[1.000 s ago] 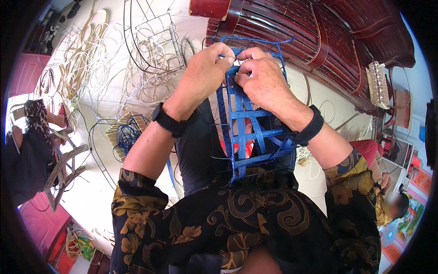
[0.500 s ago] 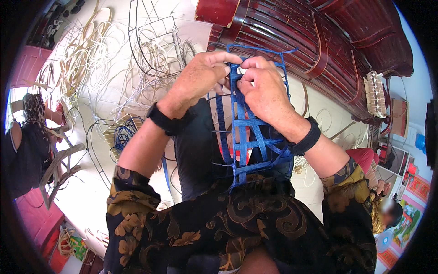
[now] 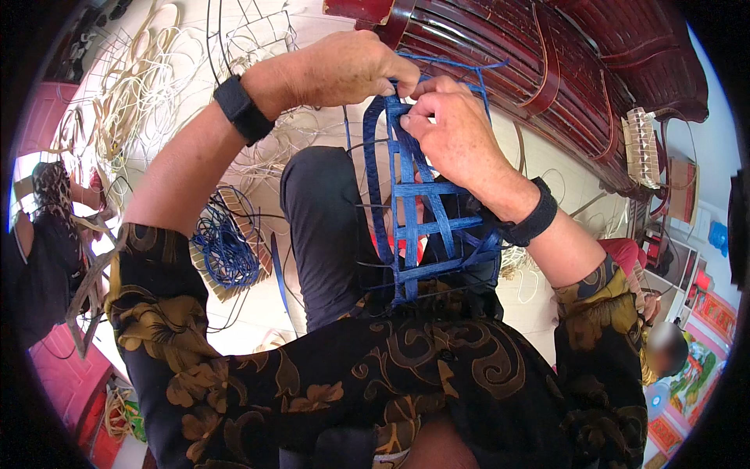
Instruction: The person weaves blue plastic strips through the vertical ribs of a blue basket frame by hand.
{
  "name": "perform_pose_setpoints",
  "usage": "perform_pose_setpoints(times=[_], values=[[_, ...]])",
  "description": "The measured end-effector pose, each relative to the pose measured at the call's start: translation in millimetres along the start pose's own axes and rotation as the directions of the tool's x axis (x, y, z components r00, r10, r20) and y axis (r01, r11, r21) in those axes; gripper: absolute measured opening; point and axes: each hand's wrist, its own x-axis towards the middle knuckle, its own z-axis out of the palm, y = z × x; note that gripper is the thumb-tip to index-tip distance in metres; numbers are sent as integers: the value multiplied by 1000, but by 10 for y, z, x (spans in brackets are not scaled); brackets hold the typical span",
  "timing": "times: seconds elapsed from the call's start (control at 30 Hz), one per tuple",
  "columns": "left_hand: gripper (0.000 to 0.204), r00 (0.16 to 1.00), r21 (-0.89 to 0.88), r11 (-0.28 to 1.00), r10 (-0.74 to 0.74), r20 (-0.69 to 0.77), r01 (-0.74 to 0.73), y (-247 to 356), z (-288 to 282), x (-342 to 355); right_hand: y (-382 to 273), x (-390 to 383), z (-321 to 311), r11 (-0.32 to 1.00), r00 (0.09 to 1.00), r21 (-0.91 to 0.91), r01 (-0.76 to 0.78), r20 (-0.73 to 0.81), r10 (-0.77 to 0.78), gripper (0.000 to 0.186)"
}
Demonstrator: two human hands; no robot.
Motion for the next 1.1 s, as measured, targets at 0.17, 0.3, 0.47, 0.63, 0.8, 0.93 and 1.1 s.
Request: perform_pose_setpoints(times=[0.17, 0.3, 0.47, 0.63, 0.8, 0.93, 1.1], values=[[9, 995, 42, 996, 73, 72, -76, -81, 49, 103, 20, 18, -61, 996, 999, -75, 38, 36, -35, 17], [4, 970, -157, 984, -43, 237, 82, -87, -82, 194, 94, 144, -258, 999, 987, 42, -2, 162, -5, 18], [4, 959, -231, 963, -76, 274, 142, -105, -106, 262, 158, 279, -326, 968, 984, 220, -118, 160, 83, 19], [8, 910, -179, 941, -209, 358, 286, -76, -112, 330, 127, 320, -241, 825, 882, 362, -435, 354, 310, 17], [6, 995, -93, 994, -47, 89, 56, -142, 23, 257, 181, 339, -190, 768, 889, 459, -446, 327, 321, 18], [7, 984, -43, 992, -124, -127, 120, -59, 207, 114, 180, 328, -97, 728, 901, 533, -432, 288, 324, 21], [14, 791, -519, 713, -602, -108, 471, 306, 284, -5, 240, 412, 4, 896, 937, 289, -338, 198, 289, 17]])
